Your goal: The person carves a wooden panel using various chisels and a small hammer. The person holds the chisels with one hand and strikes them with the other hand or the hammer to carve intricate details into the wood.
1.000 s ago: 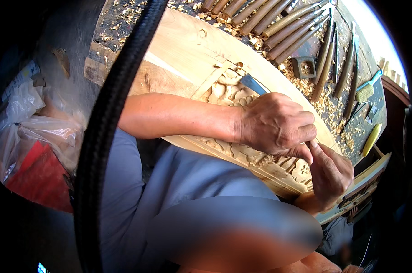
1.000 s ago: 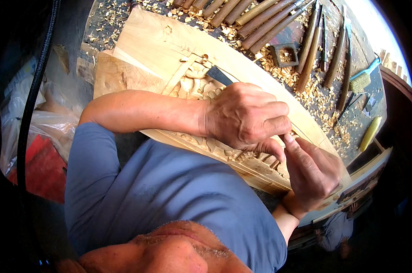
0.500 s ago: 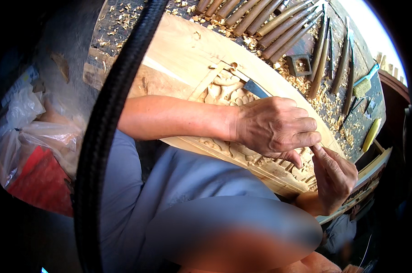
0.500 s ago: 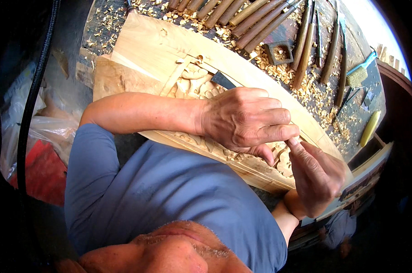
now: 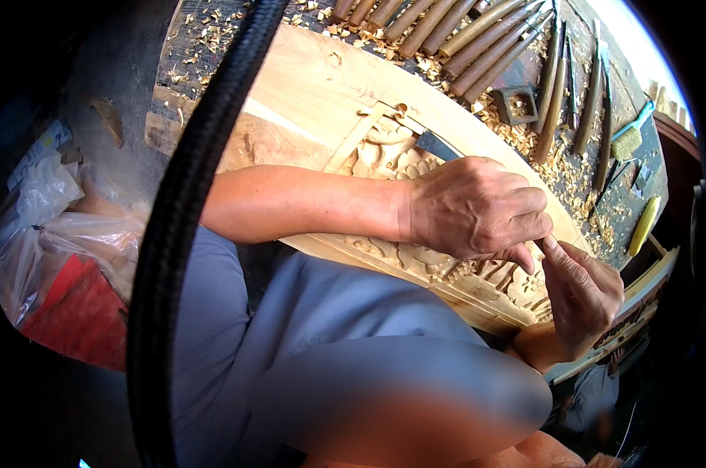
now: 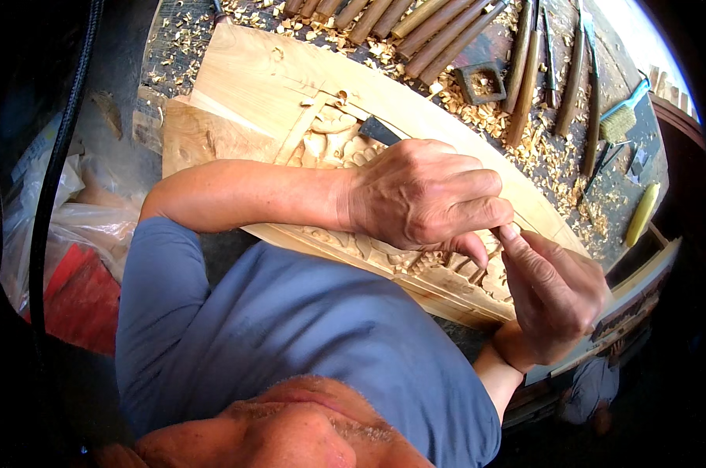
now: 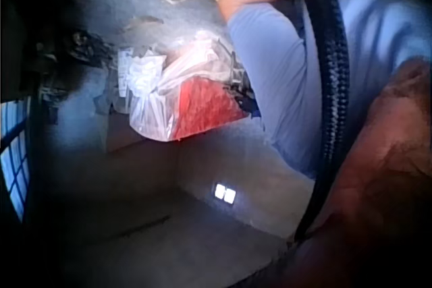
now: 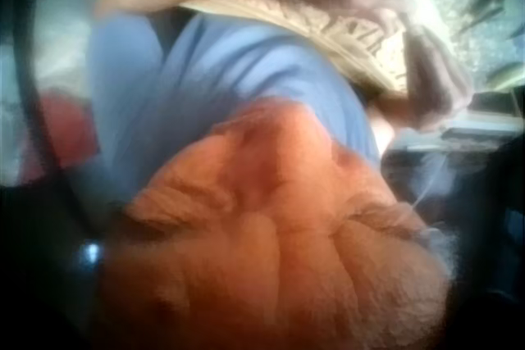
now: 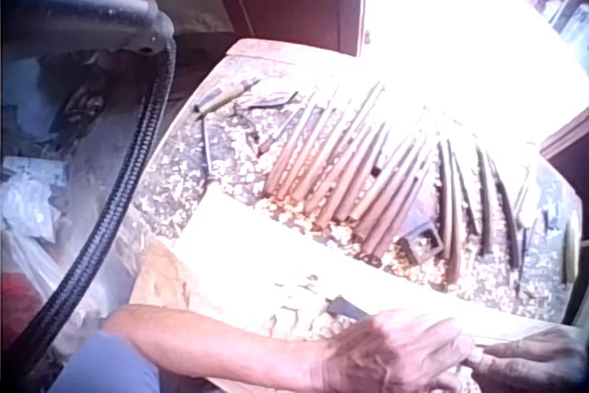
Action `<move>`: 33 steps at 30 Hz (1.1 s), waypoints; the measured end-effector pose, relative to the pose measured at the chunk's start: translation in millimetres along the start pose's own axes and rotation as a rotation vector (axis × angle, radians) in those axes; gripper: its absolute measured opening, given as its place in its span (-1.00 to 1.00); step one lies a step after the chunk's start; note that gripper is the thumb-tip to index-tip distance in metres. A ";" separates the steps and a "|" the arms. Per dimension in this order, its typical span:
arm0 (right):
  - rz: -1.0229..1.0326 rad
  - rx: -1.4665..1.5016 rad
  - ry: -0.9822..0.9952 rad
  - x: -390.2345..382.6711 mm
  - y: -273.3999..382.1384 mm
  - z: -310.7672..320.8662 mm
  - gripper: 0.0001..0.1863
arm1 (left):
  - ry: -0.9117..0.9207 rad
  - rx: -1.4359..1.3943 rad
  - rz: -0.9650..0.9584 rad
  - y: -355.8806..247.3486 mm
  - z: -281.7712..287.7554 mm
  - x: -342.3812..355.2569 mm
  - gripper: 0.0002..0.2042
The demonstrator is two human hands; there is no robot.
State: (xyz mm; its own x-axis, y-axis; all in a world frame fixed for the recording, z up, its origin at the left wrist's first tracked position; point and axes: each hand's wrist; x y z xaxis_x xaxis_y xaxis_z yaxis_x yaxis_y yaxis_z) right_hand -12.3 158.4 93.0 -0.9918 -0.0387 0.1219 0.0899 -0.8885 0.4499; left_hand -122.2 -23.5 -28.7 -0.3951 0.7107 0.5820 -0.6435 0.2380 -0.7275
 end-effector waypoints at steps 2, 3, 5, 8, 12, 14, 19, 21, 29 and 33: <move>0.008 -0.006 -0.013 0.4 -0.4 -2.3 -0.67 | 0.001 0.016 0.001 0.2 0.5 -0.2 -0.58; 0.013 -0.016 -0.015 0.7 -0.1 -2.7 -0.68 | 0.004 0.024 -0.001 0.4 0.7 -0.2 -0.59; 0.015 -0.018 -0.013 -0.1 -0.2 -4.2 -0.70 | -0.004 0.036 -0.001 0.5 -0.1 -1.9 -0.62; 0.009 -0.009 -0.005 -2.7 -3.4 -7.1 -0.72 | -0.025 0.049 0.003 2.2 -4.0 -2.5 -0.66; 0.028 -0.006 -0.012 -2.9 -5.6 -9.4 -0.73 | -0.023 0.031 0.019 2.2 -2.1 -1.3 -0.75; 0.023 -0.005 -0.015 -3.4 -2.0 -11.1 -0.72 | -0.005 0.016 0.061 -0.1 2.0 -1.3 -0.79; 0.032 0.115 -0.024 1.5 -11.7 -32.7 -0.67 | -0.083 0.046 0.145 -3.9 11.3 -7.4 -0.83; 0.075 0.047 -0.016 8.6 -4.5 -26.5 -0.64 | -0.074 0.059 0.134 -3.7 12.5 -8.5 -0.81; 0.076 -0.009 0.035 -1.5 -5.6 -0.7 -0.66 | -0.101 0.116 -0.098 2.6 -7.3 -7.4 -0.56; 0.106 -0.026 0.040 2.0 -4.2 2.3 -0.68 | -0.075 0.126 -0.154 2.7 -7.8 -7.7 -0.44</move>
State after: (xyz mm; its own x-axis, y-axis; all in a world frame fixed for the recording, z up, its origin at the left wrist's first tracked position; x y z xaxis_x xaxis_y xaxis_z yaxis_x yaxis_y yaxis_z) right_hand -14.4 163.1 93.4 -0.9798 -0.1504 0.1321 0.1924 -0.8899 0.4136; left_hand -115.8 -23.1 -38.0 -0.3301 0.6201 0.7117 -0.7753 0.2521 -0.5792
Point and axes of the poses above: each hand's wrist, its own x-axis towards the middle knuckle, its own z-axis out of the back of the hand, y = z × x, and after that the axes turned 6 degrees about -x, right-handed
